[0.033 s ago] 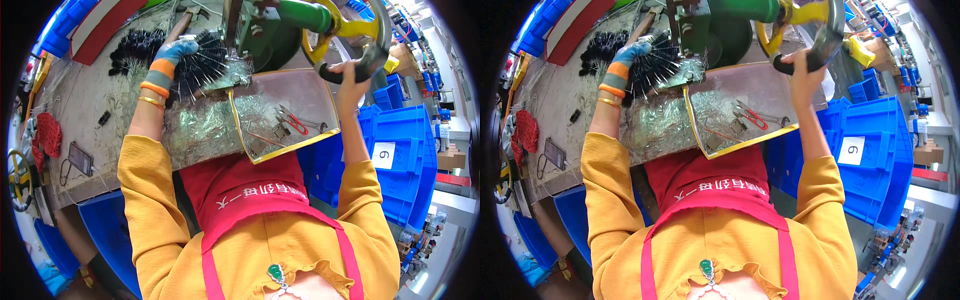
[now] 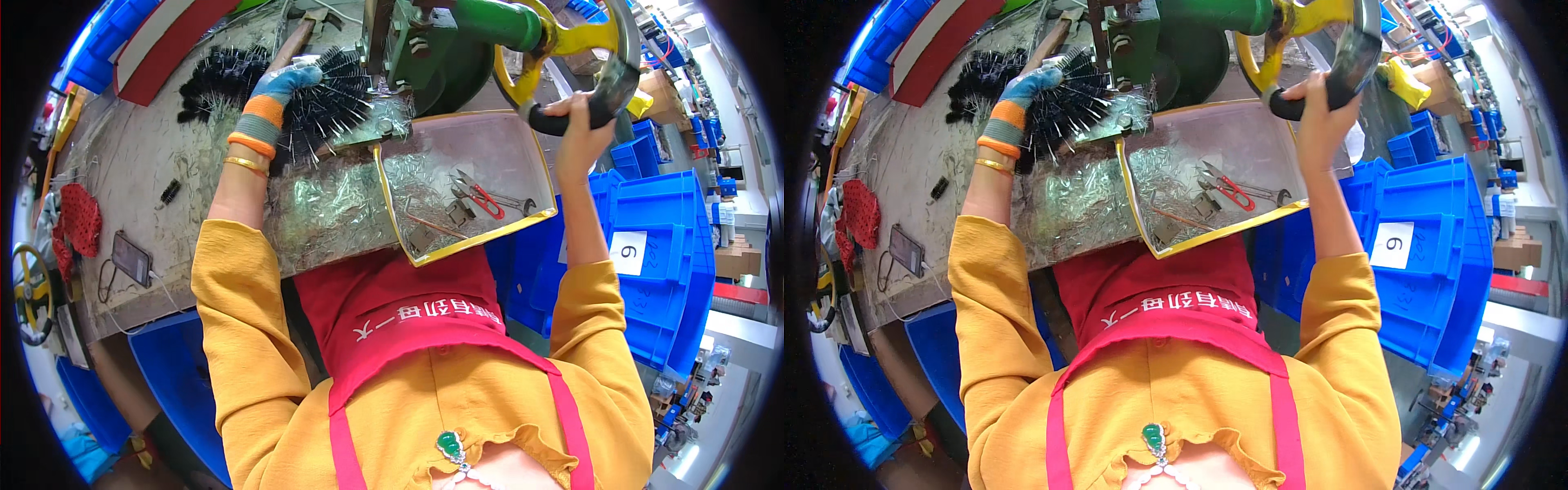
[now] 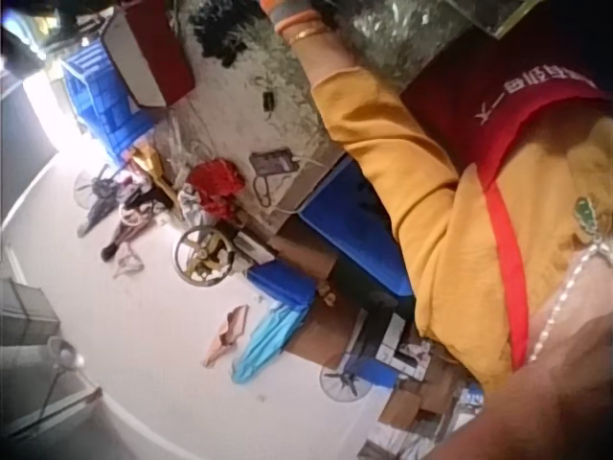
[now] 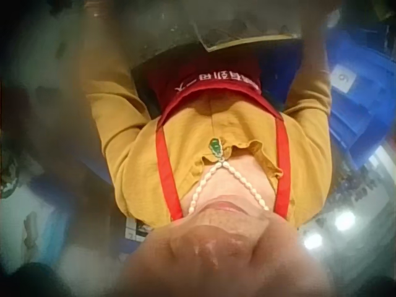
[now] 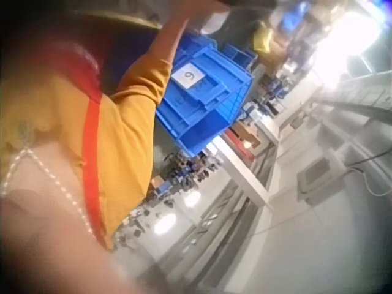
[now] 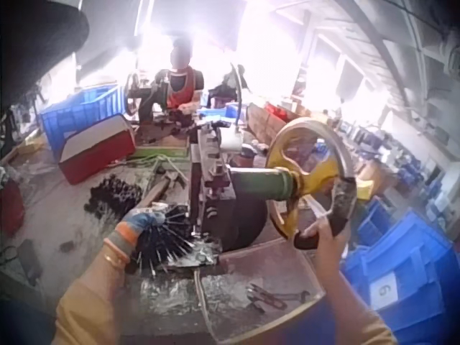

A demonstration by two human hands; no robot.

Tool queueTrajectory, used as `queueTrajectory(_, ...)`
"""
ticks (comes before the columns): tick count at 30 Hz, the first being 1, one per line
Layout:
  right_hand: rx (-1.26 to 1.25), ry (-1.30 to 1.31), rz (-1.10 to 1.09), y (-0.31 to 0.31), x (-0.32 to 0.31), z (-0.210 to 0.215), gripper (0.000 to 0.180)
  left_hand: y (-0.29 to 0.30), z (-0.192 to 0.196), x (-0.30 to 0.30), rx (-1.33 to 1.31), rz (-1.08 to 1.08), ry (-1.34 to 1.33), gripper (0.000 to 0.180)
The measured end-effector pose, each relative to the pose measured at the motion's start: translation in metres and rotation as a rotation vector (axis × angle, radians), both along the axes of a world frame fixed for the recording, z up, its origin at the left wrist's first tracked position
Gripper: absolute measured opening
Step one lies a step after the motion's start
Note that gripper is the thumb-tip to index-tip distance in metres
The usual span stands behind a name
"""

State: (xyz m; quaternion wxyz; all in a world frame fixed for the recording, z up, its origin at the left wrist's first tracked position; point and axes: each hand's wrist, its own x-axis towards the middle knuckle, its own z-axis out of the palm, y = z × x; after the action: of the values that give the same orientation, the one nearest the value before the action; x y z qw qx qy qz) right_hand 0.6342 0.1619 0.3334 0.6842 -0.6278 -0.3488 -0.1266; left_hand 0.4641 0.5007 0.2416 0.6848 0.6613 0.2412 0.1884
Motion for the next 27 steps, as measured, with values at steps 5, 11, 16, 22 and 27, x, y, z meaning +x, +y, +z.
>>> queueTrajectory(5,-0.337,0.075,-0.12,0.007,0.002,0.061,0.014,-0.025,0.017,-0.012,-0.041,0.147,0.039,0.035)
queueTrajectory(11,-0.605,0.148,-0.069,0.01,0.037,0.107,0.018,-0.038,0.027,-0.009,-0.021,0.232,0.037,0.033)
queueTrajectory(16,-0.647,0.165,-0.067,0.02,0.037,0.118,0.018,-0.038,0.023,-0.005,0.063,0.21,-0.1,0.031)
queueTrajectory(22,-0.186,-0.111,-0.168,0.006,0.005,0.032,0.012,-0.035,0.025,-0.013,0.109,0.152,-0.207,0.031)
queueTrajectory(27,-0.072,0.031,-0.124,0.007,-0.006,0.024,0.013,-0.031,0.04,-0.02,0.124,-0.124,0.099,0.039)
